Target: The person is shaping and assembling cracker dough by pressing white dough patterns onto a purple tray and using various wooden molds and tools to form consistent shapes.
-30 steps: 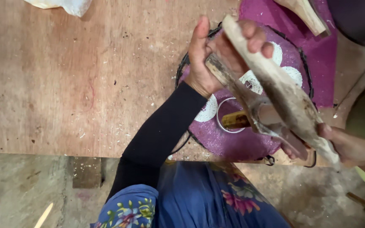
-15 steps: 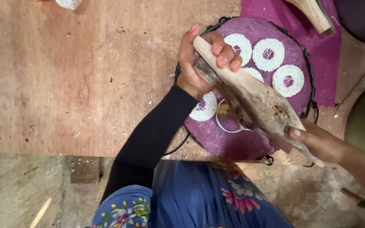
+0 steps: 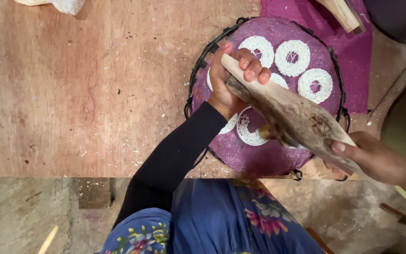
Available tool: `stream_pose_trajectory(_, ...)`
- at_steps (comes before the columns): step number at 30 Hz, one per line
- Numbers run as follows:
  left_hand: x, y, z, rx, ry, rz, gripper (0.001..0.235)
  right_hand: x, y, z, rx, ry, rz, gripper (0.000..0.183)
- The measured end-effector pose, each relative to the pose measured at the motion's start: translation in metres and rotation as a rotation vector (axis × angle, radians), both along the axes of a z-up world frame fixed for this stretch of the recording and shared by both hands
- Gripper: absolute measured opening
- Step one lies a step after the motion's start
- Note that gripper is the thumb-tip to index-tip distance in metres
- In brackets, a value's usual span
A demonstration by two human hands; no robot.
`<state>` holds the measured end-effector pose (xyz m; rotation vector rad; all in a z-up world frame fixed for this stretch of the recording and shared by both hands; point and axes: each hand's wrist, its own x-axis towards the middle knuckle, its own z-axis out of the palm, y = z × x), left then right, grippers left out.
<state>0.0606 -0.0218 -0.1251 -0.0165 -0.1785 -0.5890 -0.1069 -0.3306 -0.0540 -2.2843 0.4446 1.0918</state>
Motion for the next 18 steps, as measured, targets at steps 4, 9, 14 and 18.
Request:
stream_pose_trajectory(4,0.017,-0.001,-0.001,-0.045,-0.120,0.002,0.049,0.003,0.012,0.001,-0.213,0.003,0.011,0.091)
stream_pose_trajectory(9,0.032,0.022,0.001,0.042,-0.222,0.092,0.049,0.002,0.039,-0.018,-0.108,-0.147,-0.005,0.093)
stream_pose_trajectory(14,0.025,0.044,-0.010,0.127,-0.091,0.156,0.049,0.007,0.060,-0.017,-0.054,-0.112,0.019,0.099)
stream_pose_trajectory(18,0.006,0.039,-0.014,0.080,0.027,0.101,0.046,0.009,0.059,-0.004,-0.034,-0.060,0.007,0.094)
